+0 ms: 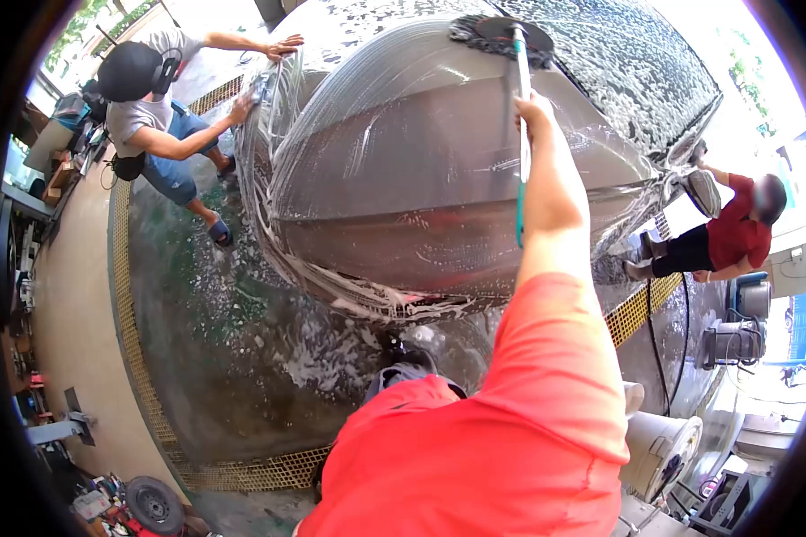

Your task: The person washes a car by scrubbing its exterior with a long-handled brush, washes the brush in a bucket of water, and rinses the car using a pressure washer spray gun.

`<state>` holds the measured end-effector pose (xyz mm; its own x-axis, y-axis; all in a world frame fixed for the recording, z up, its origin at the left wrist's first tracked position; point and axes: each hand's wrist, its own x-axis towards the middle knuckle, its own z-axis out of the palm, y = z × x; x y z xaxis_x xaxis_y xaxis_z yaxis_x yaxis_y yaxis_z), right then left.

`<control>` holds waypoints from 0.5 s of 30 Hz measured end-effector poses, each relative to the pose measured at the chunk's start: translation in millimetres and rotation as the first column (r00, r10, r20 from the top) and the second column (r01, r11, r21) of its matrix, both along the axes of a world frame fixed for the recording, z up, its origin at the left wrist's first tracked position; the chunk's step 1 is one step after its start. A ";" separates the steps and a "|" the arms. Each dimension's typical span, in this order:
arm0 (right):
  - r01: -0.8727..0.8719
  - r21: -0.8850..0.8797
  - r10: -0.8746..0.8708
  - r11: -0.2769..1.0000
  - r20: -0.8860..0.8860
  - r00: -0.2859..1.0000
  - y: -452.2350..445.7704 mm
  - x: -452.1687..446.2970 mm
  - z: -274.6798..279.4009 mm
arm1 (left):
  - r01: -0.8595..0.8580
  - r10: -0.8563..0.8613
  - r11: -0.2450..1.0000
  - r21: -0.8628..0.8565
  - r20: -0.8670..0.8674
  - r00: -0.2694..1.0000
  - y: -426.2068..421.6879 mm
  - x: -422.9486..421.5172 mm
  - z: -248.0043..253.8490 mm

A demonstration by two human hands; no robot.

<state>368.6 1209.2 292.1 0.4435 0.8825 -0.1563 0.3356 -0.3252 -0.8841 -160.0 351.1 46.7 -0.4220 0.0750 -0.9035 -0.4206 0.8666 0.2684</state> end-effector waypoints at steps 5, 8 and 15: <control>0.122 0.019 -0.123 0.992 0.219 0.968 -105.5 50.0 -65.0 | 0.085 -0.086 0.994 0.069 0.014 0.996 47.0 -39.0 -7.9; 0.178 -0.007 -0.176 0.984 0.109 0.978 -202.0 32.9 -72.9 | 0.143 -0.144 0.982 0.124 -0.003 0.990 83.2 -75.1 -8.3; 0.182 -0.064 -0.180 0.981 0.036 0.983 -398.5 -35.9 -86.4 | 0.170 -0.181 0.979 0.115 0.092 0.979 140.3 -164.3 -35.6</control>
<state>332.7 810.7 205.6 0.6006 0.7750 -0.1967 0.2917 -0.4415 -0.8485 -324.2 491.4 11.1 -0.2999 0.2372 -0.9240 -0.2942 0.8984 0.3261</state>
